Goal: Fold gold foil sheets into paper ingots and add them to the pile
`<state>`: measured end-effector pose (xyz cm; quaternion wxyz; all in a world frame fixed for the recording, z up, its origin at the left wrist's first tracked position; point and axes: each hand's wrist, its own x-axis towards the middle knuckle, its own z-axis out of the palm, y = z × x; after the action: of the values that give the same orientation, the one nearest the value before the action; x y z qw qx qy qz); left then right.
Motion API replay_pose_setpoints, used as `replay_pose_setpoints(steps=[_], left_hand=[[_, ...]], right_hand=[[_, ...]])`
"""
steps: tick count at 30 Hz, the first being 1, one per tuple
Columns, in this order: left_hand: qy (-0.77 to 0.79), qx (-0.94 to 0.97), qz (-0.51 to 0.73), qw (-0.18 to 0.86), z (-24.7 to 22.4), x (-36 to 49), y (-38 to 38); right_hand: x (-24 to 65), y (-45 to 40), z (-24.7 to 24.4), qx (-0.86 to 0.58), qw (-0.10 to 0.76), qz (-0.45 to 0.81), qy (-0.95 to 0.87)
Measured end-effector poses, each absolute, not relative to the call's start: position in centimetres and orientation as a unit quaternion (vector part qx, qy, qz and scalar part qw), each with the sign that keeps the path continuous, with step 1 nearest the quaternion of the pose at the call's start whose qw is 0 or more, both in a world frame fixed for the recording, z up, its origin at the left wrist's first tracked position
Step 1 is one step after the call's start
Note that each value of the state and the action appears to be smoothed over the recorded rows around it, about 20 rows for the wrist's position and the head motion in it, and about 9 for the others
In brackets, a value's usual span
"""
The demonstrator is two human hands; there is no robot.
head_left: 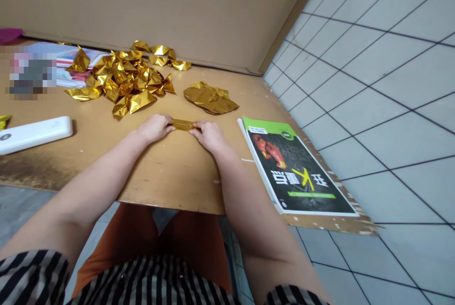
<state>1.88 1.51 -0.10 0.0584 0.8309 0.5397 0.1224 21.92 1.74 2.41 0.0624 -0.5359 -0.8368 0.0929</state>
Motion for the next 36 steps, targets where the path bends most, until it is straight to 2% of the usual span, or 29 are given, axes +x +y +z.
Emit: replay_pose_setpoints(steps=[11,21,36], left_hand=[[0.554,0.830,0.062,0.009,1.3,2.5,0.8],[0.581,0.803,0.126,0.026,1.3,1.8,0.6],[0.644,0.721,0.238,0.092,-0.6,1.4,2.3]], right_hand=[[21.8,2.3,1.5,-0.515,0.082,0.048,-0.852],[21.3,2.9,0.5,-0.544,0.184,0.096,-0.813],[20.3,2.8,1.1,-0.597,0.141,0.115,-0.781]])
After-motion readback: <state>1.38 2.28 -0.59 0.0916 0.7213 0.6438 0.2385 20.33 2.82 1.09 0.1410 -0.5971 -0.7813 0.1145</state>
